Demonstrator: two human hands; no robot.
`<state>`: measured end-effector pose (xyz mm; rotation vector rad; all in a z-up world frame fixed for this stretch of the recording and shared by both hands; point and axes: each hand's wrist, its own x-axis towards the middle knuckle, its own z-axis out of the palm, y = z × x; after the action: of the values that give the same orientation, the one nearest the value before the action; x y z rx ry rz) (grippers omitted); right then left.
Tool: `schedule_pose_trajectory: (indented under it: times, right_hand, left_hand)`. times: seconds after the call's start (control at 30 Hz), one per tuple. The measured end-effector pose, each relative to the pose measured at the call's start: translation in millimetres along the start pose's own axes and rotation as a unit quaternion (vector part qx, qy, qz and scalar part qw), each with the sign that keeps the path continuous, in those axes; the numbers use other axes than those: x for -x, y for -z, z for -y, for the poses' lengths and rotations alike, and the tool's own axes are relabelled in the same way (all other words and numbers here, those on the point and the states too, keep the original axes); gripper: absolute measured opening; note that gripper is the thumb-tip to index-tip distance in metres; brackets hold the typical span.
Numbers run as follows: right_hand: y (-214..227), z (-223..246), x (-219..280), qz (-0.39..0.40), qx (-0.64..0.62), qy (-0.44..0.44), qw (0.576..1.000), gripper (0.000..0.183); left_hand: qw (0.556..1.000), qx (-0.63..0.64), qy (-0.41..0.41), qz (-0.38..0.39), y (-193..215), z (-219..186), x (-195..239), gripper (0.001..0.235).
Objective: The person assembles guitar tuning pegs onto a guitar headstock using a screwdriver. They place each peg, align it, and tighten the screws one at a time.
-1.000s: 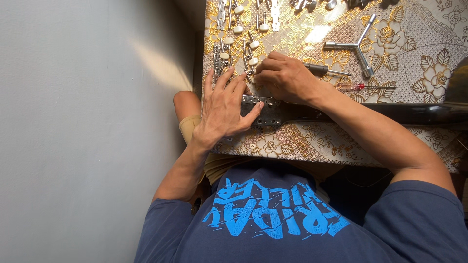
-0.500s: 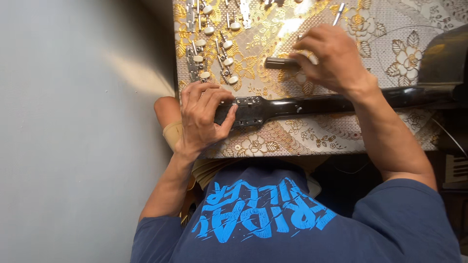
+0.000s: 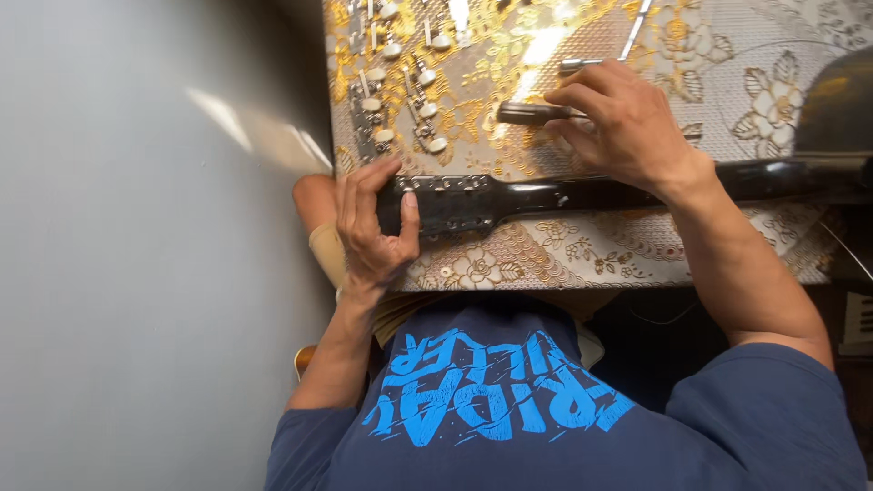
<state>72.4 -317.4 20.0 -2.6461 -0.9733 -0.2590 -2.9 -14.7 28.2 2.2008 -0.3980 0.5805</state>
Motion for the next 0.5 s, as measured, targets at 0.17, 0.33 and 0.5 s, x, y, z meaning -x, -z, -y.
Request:
schedule_pose_trajectory:
  times: [0.17, 0.33, 0.5]
  right_hand:
    - [-12, 2, -21, 0.110, 0.073, 0.026, 0.991, 0.037]
    - [24, -29, -13, 0.001, 0.036, 0.002, 0.999, 0.023]
    - [56, -57, 15, -0.005, 0.087, -0.132, 0.987, 0.016]
  left_hand:
    - [0.989, 0.103, 0.109, -0.009, 5, 1, 9, 0.027]
    - [0.954, 0.230, 0.193, 0.008, 3, -2, 10, 0.030]
    - [0.921, 0.266, 0.281, 0.027, 0, 2, 6, 0.023]
